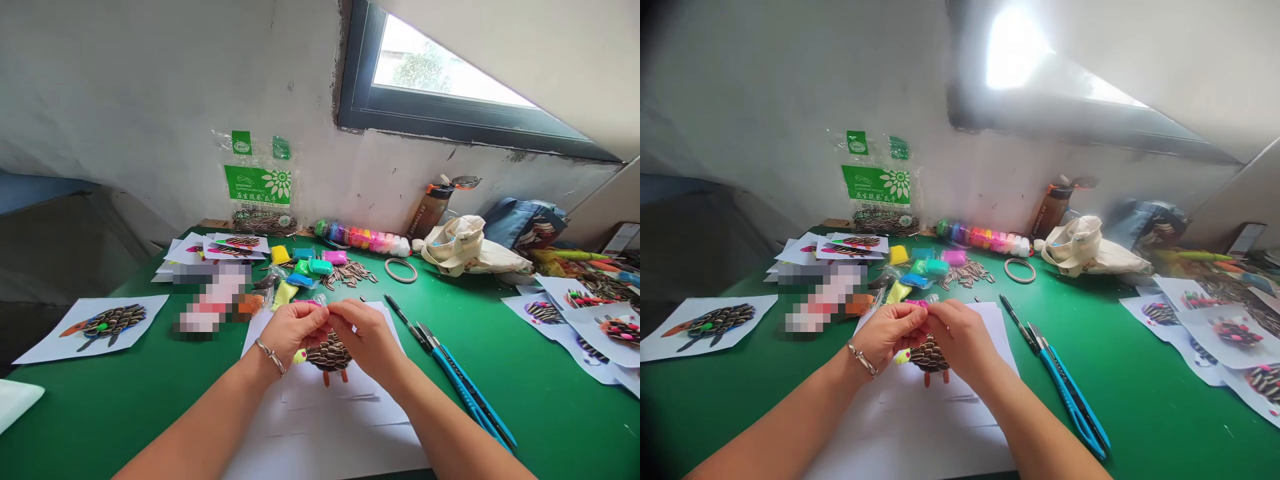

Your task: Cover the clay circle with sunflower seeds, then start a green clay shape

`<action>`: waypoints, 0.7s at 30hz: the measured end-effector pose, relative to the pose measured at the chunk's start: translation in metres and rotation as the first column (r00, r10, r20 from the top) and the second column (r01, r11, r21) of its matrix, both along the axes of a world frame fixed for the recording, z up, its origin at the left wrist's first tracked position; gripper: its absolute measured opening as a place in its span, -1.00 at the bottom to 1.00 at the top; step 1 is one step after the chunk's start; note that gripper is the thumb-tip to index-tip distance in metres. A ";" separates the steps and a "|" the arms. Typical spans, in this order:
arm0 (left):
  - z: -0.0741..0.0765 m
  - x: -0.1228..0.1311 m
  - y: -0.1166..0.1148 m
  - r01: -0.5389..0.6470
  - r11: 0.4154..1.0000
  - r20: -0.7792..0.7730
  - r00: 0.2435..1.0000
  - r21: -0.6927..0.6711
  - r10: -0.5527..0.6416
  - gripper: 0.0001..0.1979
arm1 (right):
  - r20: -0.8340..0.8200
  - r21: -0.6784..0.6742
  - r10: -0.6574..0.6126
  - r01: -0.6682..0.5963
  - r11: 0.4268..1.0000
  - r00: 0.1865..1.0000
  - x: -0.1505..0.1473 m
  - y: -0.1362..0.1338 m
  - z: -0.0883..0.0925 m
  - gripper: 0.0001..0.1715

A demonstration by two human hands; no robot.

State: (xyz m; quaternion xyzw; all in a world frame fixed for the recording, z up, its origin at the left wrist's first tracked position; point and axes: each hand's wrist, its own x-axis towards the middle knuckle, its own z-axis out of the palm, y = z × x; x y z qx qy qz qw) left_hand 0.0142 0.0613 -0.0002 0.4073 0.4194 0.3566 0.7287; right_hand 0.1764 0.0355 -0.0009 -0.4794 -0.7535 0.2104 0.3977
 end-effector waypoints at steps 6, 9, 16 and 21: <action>-0.002 0.000 0.002 0.016 1.000 -0.002 1.000 -0.006 -0.016 -0.57 | -0.007 -0.023 0.004 -0.004 1.000 1.000 -0.001 0.000 0.001 -0.81; -0.002 0.000 0.002 0.016 1.000 -0.013 1.000 -0.010 -0.016 -0.56 | -0.048 -0.060 -0.032 0.029 0.998 0.998 -0.003 0.000 0.001 -0.82; -0.001 -0.001 0.002 0.016 0.999 -0.032 0.999 -0.047 -0.018 -0.56 | 0.010 -0.009 0.034 -0.034 0.999 0.999 0.001 0.001 0.000 -0.79; 0.001 -0.002 0.002 0.014 0.998 -0.030 0.999 -0.065 -0.016 -0.56 | 0.019 -0.009 0.028 -0.028 1.000 0.999 0.001 0.001 0.000 -0.79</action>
